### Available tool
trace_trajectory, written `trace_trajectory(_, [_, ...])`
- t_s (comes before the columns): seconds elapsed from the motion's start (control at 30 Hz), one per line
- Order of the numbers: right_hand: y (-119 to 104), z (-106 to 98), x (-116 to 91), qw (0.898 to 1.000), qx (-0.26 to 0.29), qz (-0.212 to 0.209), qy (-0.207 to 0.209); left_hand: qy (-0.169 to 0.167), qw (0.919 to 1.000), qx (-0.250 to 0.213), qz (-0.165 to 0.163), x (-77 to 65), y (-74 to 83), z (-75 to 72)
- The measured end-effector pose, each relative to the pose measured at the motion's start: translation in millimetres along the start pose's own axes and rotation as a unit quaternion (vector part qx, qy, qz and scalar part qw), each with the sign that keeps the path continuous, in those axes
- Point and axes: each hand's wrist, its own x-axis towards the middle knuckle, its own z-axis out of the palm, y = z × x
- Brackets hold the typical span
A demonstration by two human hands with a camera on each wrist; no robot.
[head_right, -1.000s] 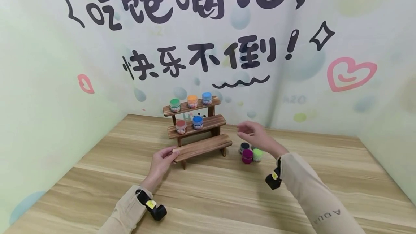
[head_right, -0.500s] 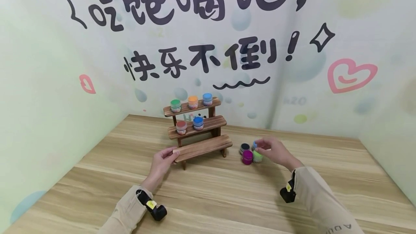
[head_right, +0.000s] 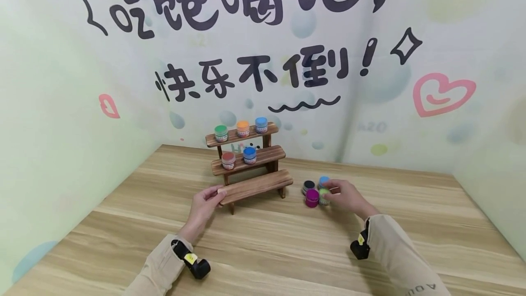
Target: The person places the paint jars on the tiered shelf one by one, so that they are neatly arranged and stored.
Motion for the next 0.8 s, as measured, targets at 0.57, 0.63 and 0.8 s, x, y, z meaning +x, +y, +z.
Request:
trace_trajectory(0.57, [7.8, 3.0, -0.5, 1.000, 0.004, 0.029, -0.013, -0.020, 0.9995, -0.022, 0.006, 0.9, 3.8, -3.0])
trace_trajectory(0.63, [7.2, 3.1, -1.6, 0.999, 0.009, 0.041, -0.014, -0.020, 0.9996, -0.021, 0.005, 0.3, 4.0, -3.2])
trace_trajectory(0.8, [4.2, 3.2, -4.0, 0.998, 0.018, 0.061, -0.021, -0.017, 0.9996, -0.019, 0.013, -0.7, 2.1, -2.3])
